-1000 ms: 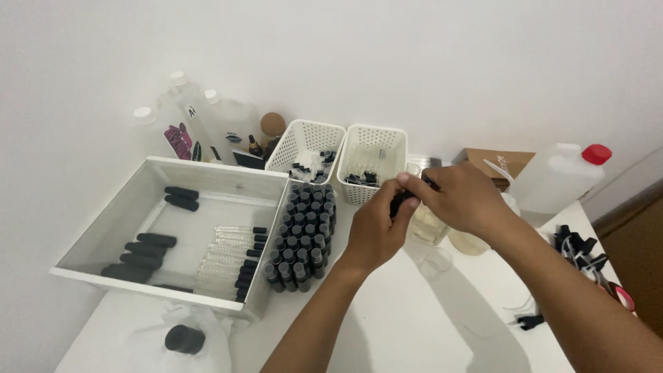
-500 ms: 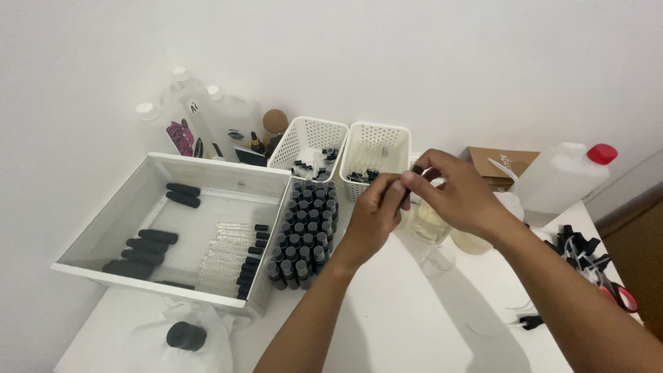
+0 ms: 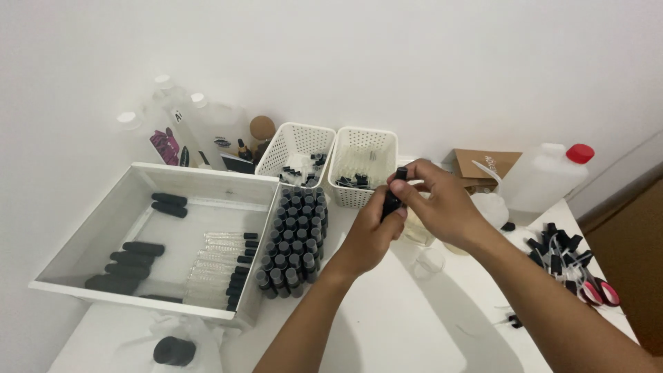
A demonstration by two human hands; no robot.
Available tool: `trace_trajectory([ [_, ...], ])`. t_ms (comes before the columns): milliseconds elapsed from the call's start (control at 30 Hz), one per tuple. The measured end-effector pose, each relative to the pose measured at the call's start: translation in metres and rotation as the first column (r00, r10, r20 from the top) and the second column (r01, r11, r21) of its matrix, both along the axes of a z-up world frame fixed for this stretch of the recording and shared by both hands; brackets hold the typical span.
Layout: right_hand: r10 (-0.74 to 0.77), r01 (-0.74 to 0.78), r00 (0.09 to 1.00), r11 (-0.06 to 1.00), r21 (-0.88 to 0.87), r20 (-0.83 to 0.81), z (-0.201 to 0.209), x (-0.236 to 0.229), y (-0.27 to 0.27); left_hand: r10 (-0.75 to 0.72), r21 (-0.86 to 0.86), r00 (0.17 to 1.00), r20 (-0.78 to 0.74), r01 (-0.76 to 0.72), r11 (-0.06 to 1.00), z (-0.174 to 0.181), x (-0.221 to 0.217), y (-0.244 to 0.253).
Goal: Assemble and fill small perfume sample vials by attaching caps and organizing them in a tray
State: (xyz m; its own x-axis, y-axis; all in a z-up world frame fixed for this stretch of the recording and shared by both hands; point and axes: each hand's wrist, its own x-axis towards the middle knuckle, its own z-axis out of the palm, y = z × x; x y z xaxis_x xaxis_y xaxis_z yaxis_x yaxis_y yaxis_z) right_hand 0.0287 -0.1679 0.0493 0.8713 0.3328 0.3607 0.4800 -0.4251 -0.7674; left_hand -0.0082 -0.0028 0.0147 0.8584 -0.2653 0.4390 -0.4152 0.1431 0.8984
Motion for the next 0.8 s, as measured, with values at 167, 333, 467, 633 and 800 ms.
trace_trajectory([
  [167,0.195,-0.191,0.948,0.981,0.043,-0.251,0.030,-0.047,0.019,-0.267,-0.212,0.943,-0.200,0.224,0.951,-0.015,0.003,0.002],
  [333,0.481,-0.460,0.869,0.872,0.169,-0.117,0.018,-0.034,0.014,-0.406,-0.182,0.896,-0.182,0.375,0.909,-0.008,-0.003,0.008],
  [467,0.694,-0.680,0.710,0.719,0.143,-0.115,0.044,-0.040,0.017,-0.613,-0.246,0.770,-0.176,0.569,0.785,-0.032,-0.008,0.006],
  [633,0.680,-0.647,0.712,0.732,0.216,-0.173,0.047,-0.046,0.019,-0.656,-0.350,0.716,-0.238,0.567,0.746,-0.039,-0.008,0.016],
  [800,0.514,-0.485,0.847,0.851,0.202,-0.134,0.042,-0.035,0.025,-0.349,-0.091,0.904,-0.245,0.337,0.937,-0.013,0.021,0.026],
])
